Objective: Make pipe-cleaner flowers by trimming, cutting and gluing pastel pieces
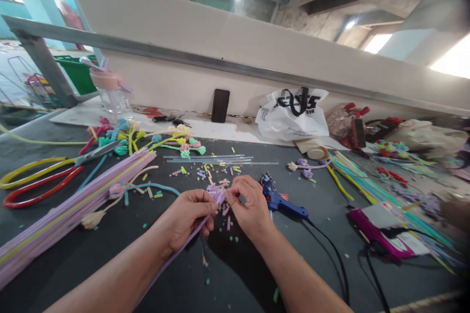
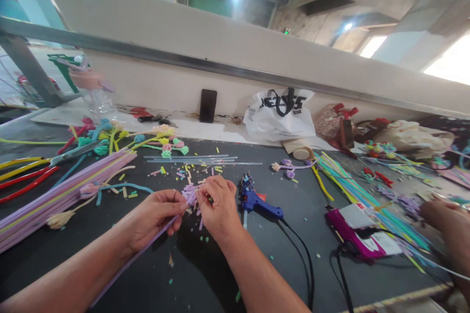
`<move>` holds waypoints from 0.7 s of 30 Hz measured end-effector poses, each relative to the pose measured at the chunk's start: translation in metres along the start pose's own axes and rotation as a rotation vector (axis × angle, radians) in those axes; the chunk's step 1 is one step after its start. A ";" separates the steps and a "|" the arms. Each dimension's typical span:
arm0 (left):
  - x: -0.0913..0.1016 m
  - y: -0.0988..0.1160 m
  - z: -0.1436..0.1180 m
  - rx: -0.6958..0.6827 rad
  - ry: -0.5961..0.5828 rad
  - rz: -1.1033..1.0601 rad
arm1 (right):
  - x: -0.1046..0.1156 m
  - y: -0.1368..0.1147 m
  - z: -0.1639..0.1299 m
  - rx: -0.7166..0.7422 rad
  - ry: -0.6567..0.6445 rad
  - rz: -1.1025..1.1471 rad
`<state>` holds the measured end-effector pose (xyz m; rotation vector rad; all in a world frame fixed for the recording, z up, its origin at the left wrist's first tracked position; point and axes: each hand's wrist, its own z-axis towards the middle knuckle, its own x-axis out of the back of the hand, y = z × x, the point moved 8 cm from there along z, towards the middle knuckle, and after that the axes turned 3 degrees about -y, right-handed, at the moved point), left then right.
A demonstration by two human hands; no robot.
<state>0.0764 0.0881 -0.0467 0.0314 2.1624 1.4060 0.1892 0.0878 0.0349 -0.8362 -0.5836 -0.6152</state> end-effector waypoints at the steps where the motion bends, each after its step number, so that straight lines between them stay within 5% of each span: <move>1: 0.000 -0.001 0.000 0.003 0.000 -0.007 | 0.000 0.000 0.000 -0.003 -0.003 -0.008; 12: 0.002 -0.002 0.001 0.012 -0.001 -0.017 | 0.007 0.010 0.000 -0.091 0.016 0.078; 21: 0.013 0.009 0.001 -0.080 0.113 0.102 | 0.009 0.012 0.001 -0.091 0.015 -0.113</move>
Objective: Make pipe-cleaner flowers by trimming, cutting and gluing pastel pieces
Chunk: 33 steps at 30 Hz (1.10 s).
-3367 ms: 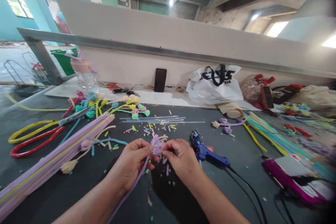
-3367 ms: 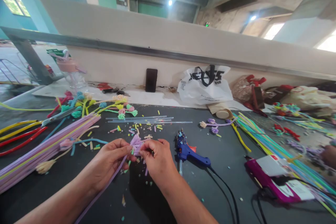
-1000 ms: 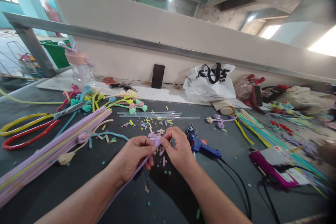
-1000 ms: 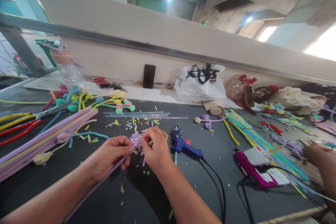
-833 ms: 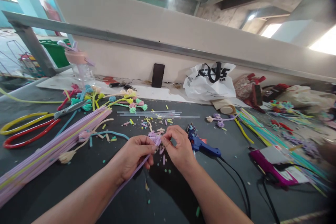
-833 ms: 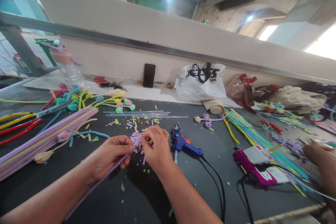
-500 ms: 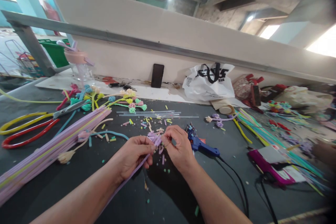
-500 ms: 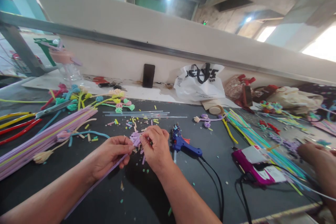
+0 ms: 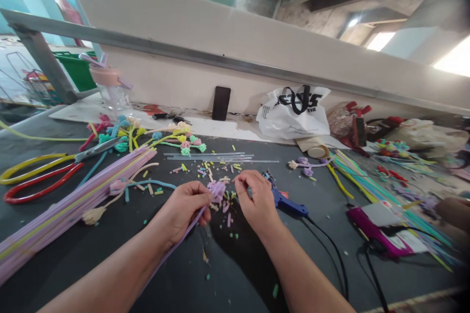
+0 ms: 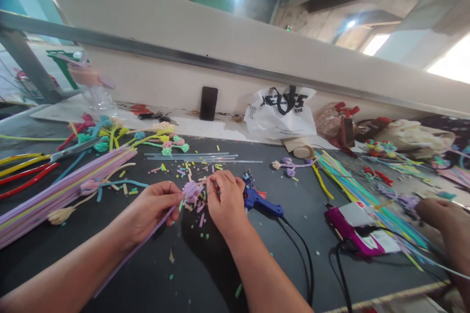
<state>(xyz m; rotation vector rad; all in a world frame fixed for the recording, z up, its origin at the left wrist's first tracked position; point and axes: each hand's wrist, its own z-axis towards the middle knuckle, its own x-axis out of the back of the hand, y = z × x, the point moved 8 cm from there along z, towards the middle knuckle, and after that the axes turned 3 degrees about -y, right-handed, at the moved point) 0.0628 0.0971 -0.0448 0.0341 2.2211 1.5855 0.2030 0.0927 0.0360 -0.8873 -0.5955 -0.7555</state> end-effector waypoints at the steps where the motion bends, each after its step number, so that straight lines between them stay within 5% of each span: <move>1: 0.004 0.002 0.001 -0.028 0.025 0.017 | -0.003 0.001 0.000 -0.001 -0.030 -0.046; 12: 0.008 0.005 -0.001 -0.089 0.132 0.111 | -0.047 0.002 -0.010 0.045 -0.329 -0.123; 23: 0.006 0.012 -0.003 -0.110 0.192 0.353 | -0.038 0.013 -0.005 -0.041 -0.301 -0.089; 33: 0.006 0.012 -0.003 -0.104 0.213 0.465 | -0.042 -0.002 -0.009 0.107 -0.411 0.011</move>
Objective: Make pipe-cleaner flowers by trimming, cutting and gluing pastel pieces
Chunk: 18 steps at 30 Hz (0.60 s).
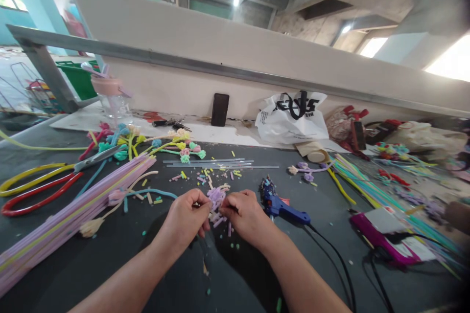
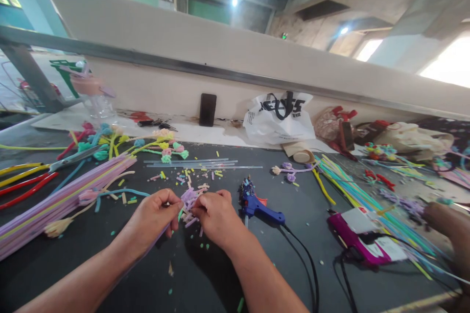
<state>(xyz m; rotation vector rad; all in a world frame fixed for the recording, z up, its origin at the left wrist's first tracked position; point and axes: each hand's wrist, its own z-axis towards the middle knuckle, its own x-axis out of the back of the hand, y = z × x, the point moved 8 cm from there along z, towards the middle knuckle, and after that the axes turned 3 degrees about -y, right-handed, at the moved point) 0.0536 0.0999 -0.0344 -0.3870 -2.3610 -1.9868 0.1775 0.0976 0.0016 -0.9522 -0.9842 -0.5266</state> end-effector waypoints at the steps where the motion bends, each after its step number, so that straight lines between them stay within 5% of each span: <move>1: 0.000 -0.001 0.001 -0.004 0.001 0.010 | 0.001 0.001 -0.001 -0.006 0.001 -0.012; 6: 0.001 -0.004 0.004 -0.038 0.007 0.011 | 0.009 0.003 -0.001 -0.019 0.026 -0.018; 12: 0.002 -0.006 0.002 -0.027 0.013 0.002 | 0.048 0.008 -0.008 -0.145 0.192 -0.025; 18: -0.002 -0.008 0.000 -0.035 -0.014 0.036 | 0.075 0.043 -0.047 -0.397 -0.128 -0.391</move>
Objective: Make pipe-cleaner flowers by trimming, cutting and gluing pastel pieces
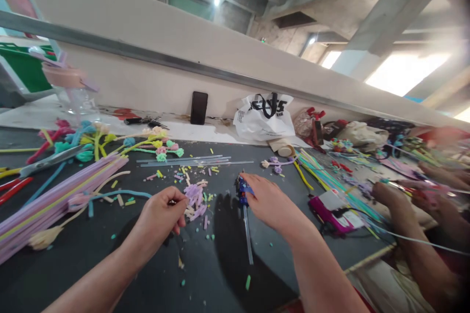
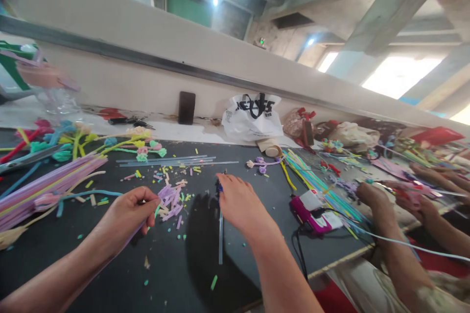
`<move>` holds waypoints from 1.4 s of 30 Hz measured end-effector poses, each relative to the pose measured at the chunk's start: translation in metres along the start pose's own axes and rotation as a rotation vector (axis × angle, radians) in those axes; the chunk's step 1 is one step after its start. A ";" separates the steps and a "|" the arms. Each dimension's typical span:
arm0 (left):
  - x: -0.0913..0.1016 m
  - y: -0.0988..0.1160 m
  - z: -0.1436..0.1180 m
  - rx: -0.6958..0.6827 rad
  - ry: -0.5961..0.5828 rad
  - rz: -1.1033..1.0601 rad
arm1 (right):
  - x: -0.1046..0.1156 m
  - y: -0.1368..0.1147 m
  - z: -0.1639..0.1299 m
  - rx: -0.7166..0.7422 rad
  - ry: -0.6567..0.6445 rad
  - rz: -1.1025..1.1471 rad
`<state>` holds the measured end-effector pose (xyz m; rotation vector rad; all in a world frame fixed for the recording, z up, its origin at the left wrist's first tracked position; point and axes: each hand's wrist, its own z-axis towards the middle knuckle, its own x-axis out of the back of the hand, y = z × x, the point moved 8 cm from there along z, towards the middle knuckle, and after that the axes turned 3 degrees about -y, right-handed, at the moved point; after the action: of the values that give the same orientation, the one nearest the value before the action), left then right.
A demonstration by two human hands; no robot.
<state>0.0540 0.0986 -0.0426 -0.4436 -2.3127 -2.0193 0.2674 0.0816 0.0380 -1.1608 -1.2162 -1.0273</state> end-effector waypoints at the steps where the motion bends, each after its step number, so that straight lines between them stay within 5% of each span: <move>1: -0.001 0.000 0.000 0.003 -0.006 0.013 | -0.008 0.015 -0.002 -0.082 -0.073 -0.058; 7: -0.001 0.002 0.000 -0.001 -0.010 0.020 | -0.038 0.053 -0.001 -0.233 -0.096 -0.103; 14: 0.000 0.004 0.002 -0.019 0.007 0.018 | -0.015 0.064 -0.007 -0.338 0.057 -0.078; 16: 0.000 0.003 0.002 -0.005 0.010 0.015 | -0.007 0.047 -0.015 -0.246 0.170 -0.009; 20: 0.000 0.002 0.002 -0.002 0.018 0.037 | 0.007 -0.020 -0.049 0.220 0.574 0.307; 22: 0.002 0.003 0.001 -0.017 0.038 0.079 | -0.005 -0.045 -0.056 0.319 0.555 0.393; 26: 0.008 0.011 -0.001 -0.099 0.101 0.168 | -0.024 -0.059 -0.057 0.291 0.570 0.454; 42: 0.012 0.030 -0.008 -0.310 0.185 0.354 | -0.042 -0.064 -0.053 0.362 0.444 0.422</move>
<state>0.0489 0.0965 -0.0101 -0.6004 -1.6813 -2.1318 0.2075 0.0195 0.0031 -0.8003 -0.7222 -0.6603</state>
